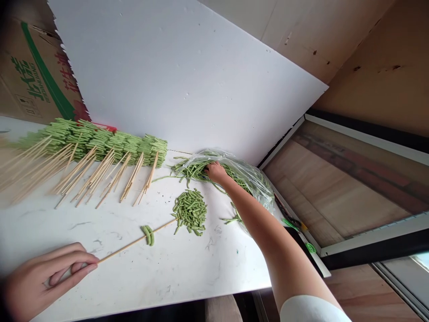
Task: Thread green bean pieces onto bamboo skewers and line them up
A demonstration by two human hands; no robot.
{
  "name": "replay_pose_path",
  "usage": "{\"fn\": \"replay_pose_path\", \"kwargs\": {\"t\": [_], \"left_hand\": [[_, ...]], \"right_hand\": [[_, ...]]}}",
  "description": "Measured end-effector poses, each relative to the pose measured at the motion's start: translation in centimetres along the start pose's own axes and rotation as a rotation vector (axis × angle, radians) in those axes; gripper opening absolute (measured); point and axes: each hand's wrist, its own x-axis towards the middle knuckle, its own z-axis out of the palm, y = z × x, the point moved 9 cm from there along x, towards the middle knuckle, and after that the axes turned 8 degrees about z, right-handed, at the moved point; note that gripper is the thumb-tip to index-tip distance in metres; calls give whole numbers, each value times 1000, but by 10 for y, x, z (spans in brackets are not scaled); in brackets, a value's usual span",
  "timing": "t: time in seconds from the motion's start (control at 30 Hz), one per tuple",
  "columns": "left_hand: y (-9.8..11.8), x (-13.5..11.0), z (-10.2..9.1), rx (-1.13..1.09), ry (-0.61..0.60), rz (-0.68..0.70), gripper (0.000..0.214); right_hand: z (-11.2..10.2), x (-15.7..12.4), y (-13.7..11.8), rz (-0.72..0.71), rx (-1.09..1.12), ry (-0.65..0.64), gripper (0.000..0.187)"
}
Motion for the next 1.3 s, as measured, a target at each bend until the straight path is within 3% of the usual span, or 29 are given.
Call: {"fn": "replay_pose_path", "kwargs": {"t": [0.1,0.3,0.43,0.67,0.87,1.0,1.3], "left_hand": [[3,1,3,-1,-84,67,16],[5,3,0,-11,-78,56,19],[6,2,1,-7,-81,60,19],[2,0,4,-7,-110,48,20],[-3,0,6,-22,-136,-7,23],[-6,0,7,-43,-156,-46,23],[-7,3,9,-29,-199,-64,30]], "right_hand": [[-3,3,-1,10,10,-11,23],[-9,6,5,35,43,-61,15],[-16,8,7,33,43,-83,20],[-50,9,20,51,96,-91,18],[-76,-10,24,59,167,-212,20],[-107,-23,19,56,105,-184,21],[-221,-27,24,109,423,217,22]]}}
